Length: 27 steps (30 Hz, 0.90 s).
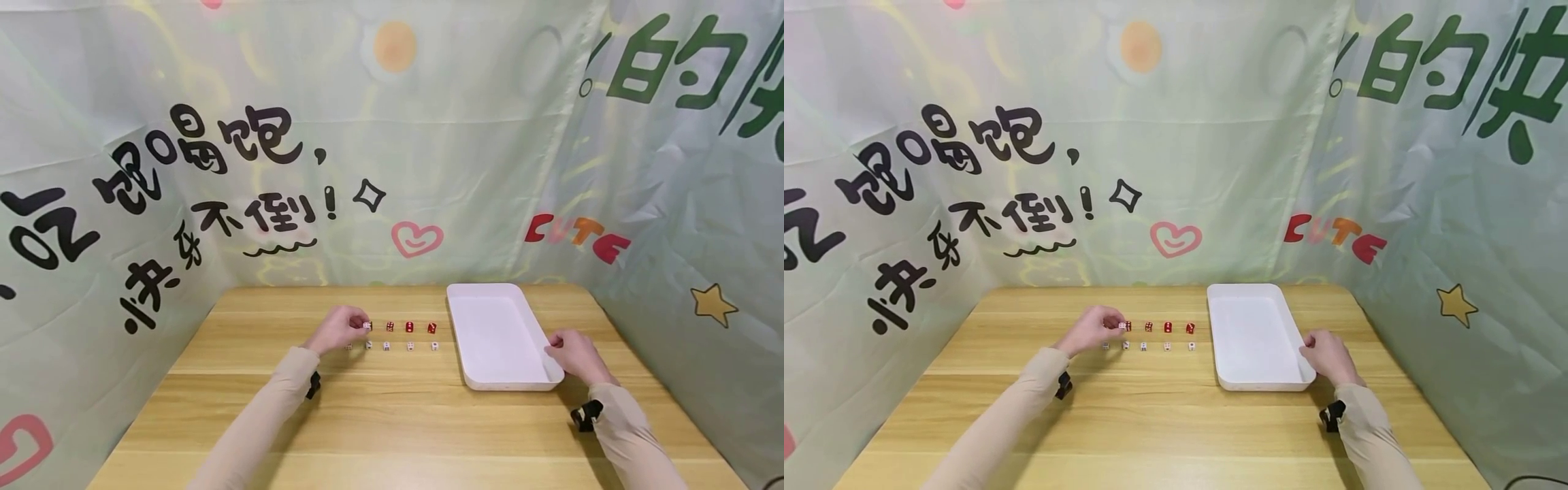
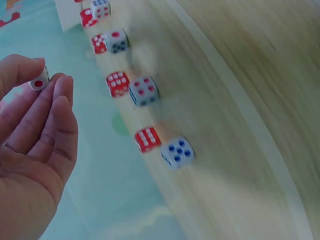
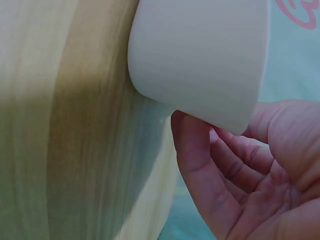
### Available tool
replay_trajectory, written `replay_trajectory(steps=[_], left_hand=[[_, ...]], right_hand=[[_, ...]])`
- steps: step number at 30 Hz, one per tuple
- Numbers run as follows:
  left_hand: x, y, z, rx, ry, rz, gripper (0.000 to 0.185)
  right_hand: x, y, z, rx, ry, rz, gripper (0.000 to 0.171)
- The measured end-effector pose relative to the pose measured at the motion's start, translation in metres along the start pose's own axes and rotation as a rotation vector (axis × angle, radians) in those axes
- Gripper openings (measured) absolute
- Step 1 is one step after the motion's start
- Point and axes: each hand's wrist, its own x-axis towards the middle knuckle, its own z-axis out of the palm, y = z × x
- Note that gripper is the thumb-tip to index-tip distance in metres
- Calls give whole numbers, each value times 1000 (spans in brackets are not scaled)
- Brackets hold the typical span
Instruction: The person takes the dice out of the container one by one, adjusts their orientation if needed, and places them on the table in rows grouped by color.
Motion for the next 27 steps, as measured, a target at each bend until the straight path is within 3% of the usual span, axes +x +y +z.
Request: replay_trajectory(steps=[12,22,27], left_hand=[[-15,-15,-16,8,19,-65,18],[-28,-36,-29,11,29,-101,19],[-37,-50,-35,48,20,-125,10]], right_hand=[[1,1,0,-2,-14,9,13],[0,2,0,8,-11,18,15],[0,1,0,7,-5,16,15]])
